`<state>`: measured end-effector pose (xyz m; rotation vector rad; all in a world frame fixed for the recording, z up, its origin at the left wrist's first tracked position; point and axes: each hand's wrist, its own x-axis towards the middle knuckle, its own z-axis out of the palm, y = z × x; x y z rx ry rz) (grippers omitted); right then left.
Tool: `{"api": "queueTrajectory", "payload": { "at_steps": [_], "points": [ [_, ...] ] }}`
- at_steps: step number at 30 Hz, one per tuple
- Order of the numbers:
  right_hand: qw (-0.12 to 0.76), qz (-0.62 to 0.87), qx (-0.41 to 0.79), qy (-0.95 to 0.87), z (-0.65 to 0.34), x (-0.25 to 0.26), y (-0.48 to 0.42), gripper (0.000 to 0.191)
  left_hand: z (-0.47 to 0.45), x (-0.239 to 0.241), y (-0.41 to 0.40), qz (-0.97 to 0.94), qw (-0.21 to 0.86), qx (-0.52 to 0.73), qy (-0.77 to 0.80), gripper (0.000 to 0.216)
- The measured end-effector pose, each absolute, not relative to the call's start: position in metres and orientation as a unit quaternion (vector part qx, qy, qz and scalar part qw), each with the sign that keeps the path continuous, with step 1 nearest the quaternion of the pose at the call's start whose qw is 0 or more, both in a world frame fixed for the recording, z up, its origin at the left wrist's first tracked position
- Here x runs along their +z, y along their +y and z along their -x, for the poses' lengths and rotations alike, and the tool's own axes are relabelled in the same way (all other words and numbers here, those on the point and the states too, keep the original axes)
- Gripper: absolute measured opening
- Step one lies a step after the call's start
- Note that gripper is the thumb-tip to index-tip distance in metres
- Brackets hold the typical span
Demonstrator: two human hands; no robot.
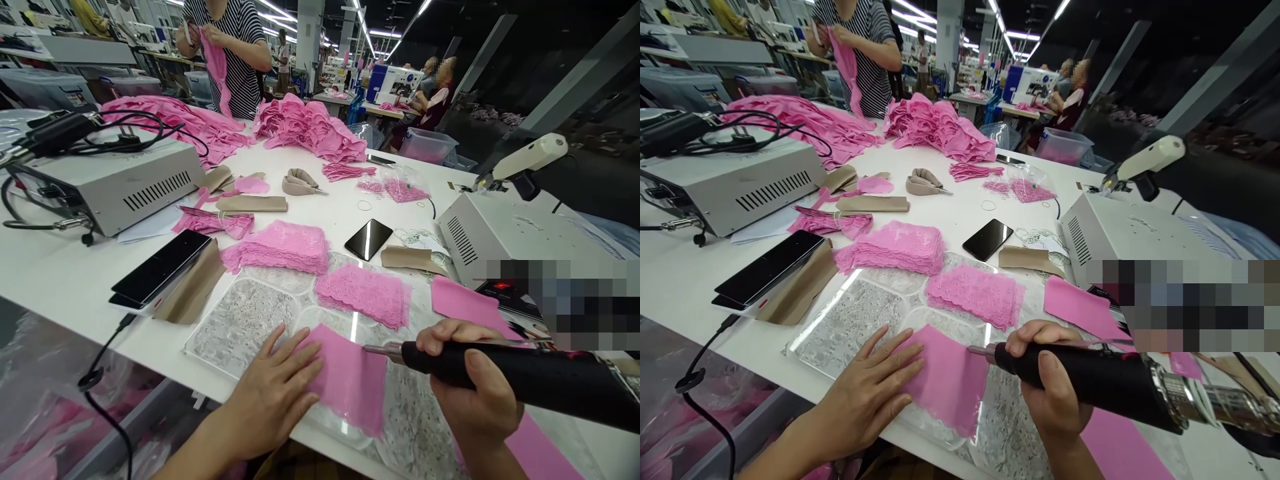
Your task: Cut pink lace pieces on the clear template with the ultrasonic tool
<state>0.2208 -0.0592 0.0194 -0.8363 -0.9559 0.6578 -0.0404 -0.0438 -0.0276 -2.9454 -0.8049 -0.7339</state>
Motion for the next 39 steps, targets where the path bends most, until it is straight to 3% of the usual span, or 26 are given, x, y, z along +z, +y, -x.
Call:
{"api": "queueTrajectory", "payload": {
  "at_steps": [39],
  "points": [
    [0.728, 0.359, 0.378, -0.445, -0.162, 0.023, -0.025, 0.011, 0.087, -0.037, -0.052, 0.926, -0.046, -0.255, -0.275, 0.036]
  ]
}}
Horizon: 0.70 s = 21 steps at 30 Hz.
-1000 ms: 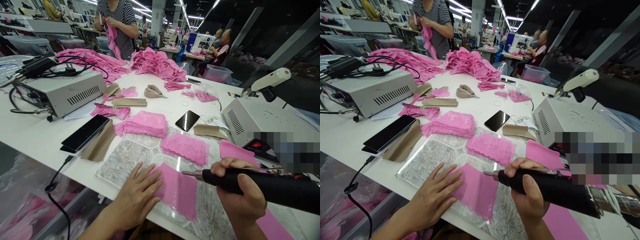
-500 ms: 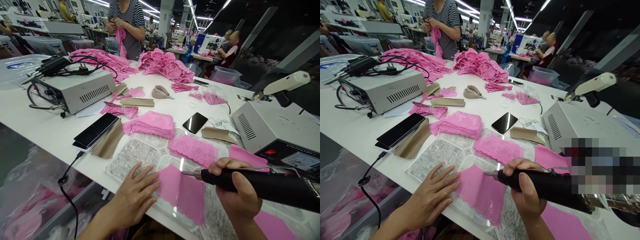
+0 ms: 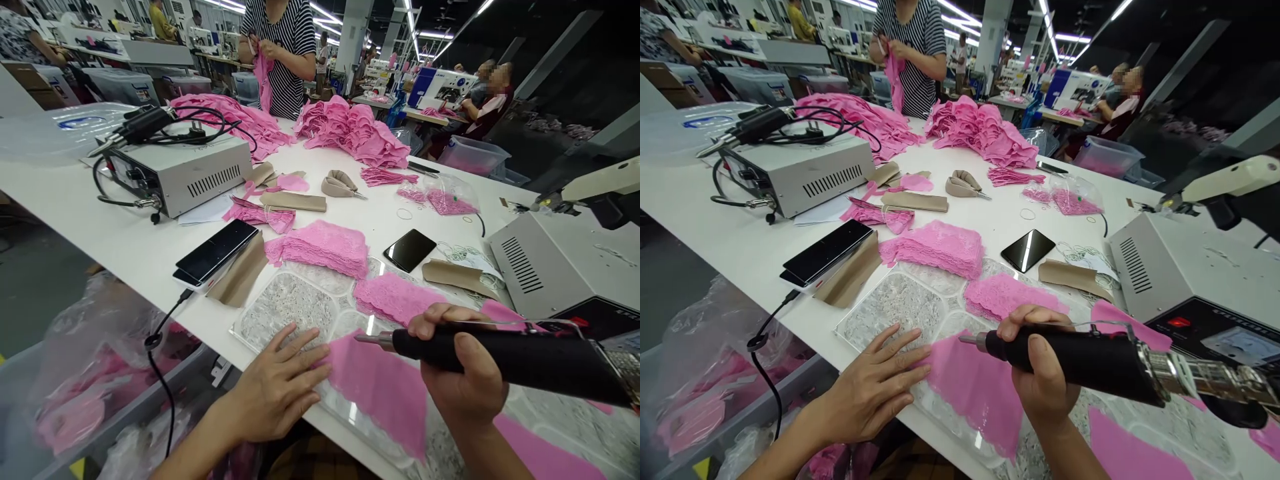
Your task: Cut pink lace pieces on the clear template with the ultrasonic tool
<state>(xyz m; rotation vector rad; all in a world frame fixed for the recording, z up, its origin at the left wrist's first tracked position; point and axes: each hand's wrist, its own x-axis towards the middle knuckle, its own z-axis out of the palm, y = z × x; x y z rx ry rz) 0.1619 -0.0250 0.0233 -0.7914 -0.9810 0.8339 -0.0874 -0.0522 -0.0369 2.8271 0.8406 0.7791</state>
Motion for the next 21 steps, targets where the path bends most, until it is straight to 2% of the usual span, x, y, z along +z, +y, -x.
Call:
{"api": "queueTrajectory", "payload": {
  "at_steps": [21],
  "points": [
    [0.715, 0.376, 0.366, -0.463, -0.1560, 0.0198, -0.0248, 0.010, 0.0874, -0.0409, -0.0557, -0.918, 0.065, 0.270, 0.283, 0.036]
  ]
}}
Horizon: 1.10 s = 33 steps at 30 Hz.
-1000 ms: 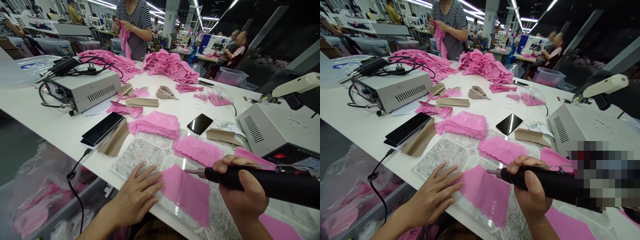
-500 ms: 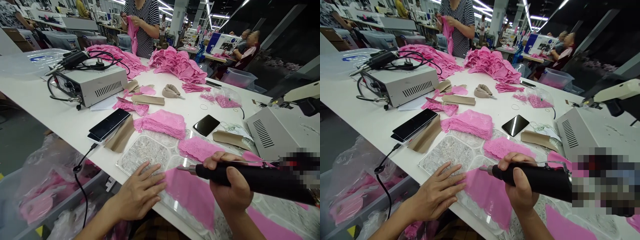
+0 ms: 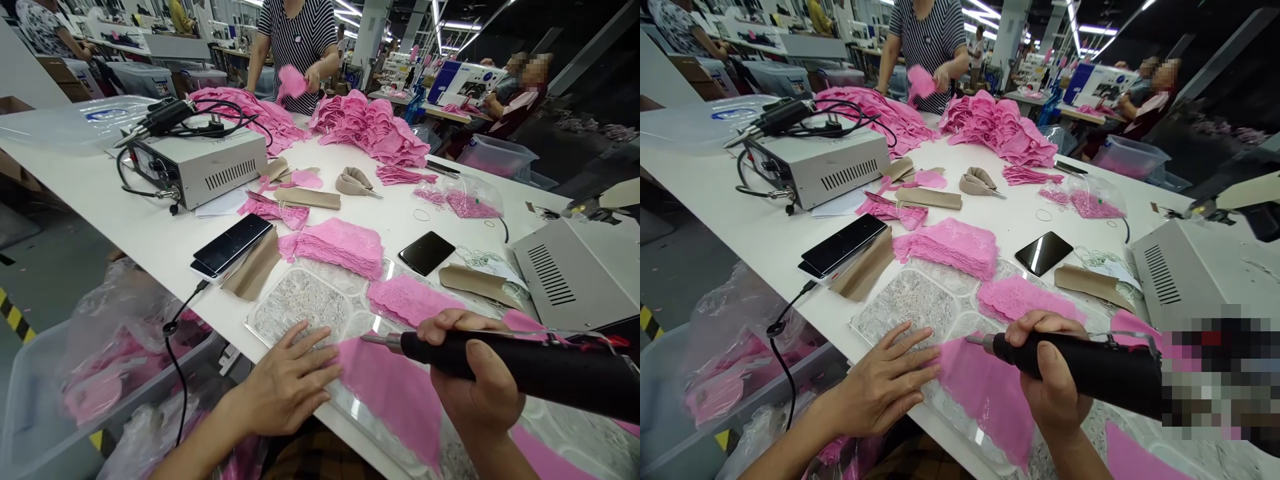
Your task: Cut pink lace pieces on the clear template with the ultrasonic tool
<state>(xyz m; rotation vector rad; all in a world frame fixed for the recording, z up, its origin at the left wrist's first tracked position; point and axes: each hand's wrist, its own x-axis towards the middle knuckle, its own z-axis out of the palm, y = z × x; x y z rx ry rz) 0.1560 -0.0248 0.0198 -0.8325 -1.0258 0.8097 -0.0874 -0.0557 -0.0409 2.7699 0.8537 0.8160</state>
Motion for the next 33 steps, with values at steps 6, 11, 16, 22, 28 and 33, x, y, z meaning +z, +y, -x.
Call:
{"api": "queueTrajectory", "payload": {
  "at_steps": [6, 11, 16, 22, 28, 33],
  "points": [
    [0.717, 0.364, 0.398, -0.442, -0.149, 0.026, -0.028, 0.013, 0.094, -0.040, -0.059, -0.917, 0.046, 0.278, 0.282, 0.035],
    [0.706, 0.358, 0.406, -0.456, -0.142, 0.025, -0.030, 0.013, 0.098, -0.039, -0.060, -0.920, 0.037, 0.269, 0.283, 0.039],
    [0.699, 0.363, 0.401, -0.468, -0.141, 0.023, -0.029, 0.013, 0.099, -0.041, -0.061, -0.913, 0.046, 0.292, 0.283, 0.035],
    [0.695, 0.370, 0.396, -0.472, -0.141, 0.022, -0.029, 0.014, 0.100, -0.039, -0.062, -0.908, 0.055, 0.297, 0.291, 0.032],
    [0.703, 0.354, 0.429, -0.443, -0.134, 0.027, -0.032, 0.017, 0.103, -0.037, -0.066, -0.908, 0.068, 0.311, 0.274, 0.030],
    [0.699, 0.332, 0.447, -0.450, -0.123, 0.024, -0.034, 0.014, 0.102, -0.035, -0.065, -0.913, 0.068, 0.292, 0.276, 0.030]
  ]
}}
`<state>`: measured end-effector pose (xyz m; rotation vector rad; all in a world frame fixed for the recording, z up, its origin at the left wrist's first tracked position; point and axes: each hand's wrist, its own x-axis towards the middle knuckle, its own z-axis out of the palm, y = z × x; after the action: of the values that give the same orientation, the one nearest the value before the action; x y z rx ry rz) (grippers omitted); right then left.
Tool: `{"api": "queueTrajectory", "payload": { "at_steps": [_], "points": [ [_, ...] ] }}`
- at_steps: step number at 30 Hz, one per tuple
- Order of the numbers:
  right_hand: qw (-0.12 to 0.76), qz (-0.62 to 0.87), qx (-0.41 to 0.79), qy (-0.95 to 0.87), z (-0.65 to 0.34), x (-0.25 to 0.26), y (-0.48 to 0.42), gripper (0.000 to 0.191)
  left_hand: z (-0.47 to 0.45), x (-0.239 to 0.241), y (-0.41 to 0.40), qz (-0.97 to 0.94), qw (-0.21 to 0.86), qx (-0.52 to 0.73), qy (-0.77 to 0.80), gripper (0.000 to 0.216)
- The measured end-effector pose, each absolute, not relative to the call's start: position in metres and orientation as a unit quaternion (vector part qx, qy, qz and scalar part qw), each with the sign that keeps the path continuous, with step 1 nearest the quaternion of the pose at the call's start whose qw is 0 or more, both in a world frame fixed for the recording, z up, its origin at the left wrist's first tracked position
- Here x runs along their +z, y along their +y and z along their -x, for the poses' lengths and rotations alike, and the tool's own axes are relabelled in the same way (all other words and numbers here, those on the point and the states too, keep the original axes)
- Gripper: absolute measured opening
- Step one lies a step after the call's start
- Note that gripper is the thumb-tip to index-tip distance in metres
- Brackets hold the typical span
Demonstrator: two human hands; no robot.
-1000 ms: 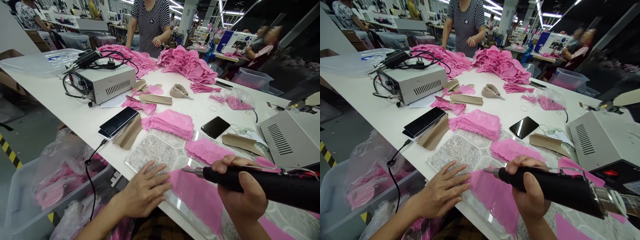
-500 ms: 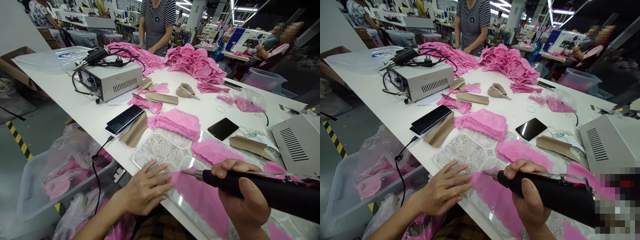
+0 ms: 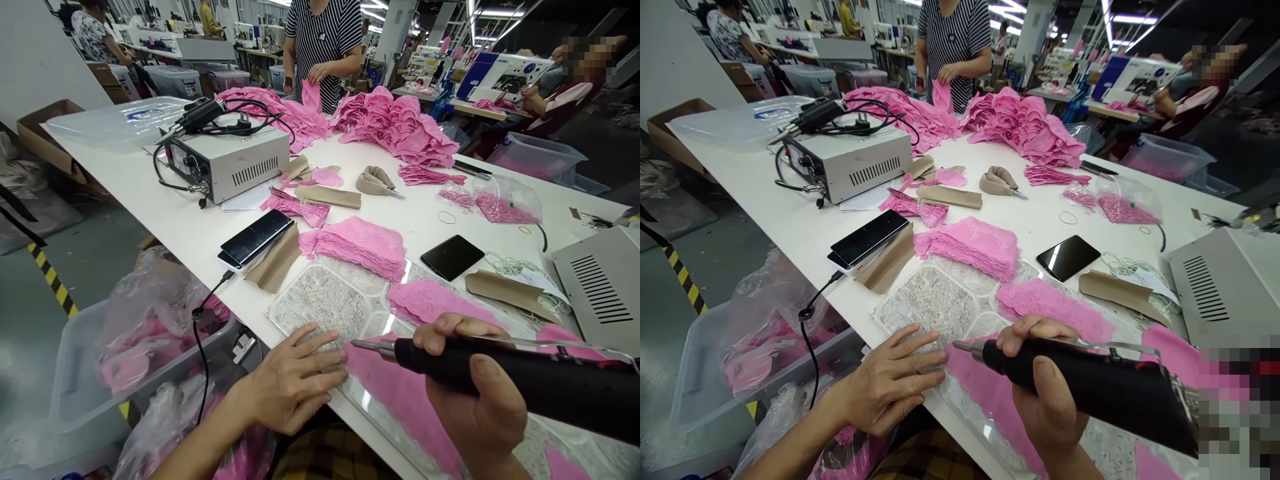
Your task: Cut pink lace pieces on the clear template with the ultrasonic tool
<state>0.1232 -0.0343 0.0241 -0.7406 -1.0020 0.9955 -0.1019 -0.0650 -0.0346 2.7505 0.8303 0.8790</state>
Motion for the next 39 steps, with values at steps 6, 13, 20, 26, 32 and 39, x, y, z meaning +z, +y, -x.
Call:
{"api": "queueTrajectory", "payload": {
  "at_steps": [6, 13, 20, 26, 32, 39],
  "points": [
    [0.690, 0.312, 0.454, -0.469, -0.120, 0.019, -0.034, 0.014, 0.102, -0.038, -0.065, -0.910, 0.070, 0.301, 0.278, 0.032],
    [0.677, 0.301, 0.458, -0.492, -0.120, 0.017, -0.036, 0.009, 0.101, -0.040, -0.066, -0.909, 0.074, 0.296, 0.283, 0.034],
    [0.702, 0.291, 0.459, -0.460, -0.123, 0.026, -0.037, 0.009, 0.108, -0.039, -0.065, -0.914, 0.070, 0.278, 0.288, 0.040],
    [0.780, 0.341, 0.335, -0.404, -0.193, 0.064, -0.054, 0.011, 0.087, -0.032, -0.069, -0.896, 0.033, 0.343, 0.280, 0.049],
    [0.798, 0.425, 0.241, -0.353, -0.294, 0.063, -0.100, 0.012, -0.010, -0.018, -0.082, -0.927, 0.055, 0.341, 0.149, 0.039],
    [0.824, 0.425, 0.252, -0.277, -0.337, 0.032, -0.123, 0.012, -0.108, -0.011, -0.091, -0.952, 0.107, 0.268, 0.099, 0.024]
  ]
}}
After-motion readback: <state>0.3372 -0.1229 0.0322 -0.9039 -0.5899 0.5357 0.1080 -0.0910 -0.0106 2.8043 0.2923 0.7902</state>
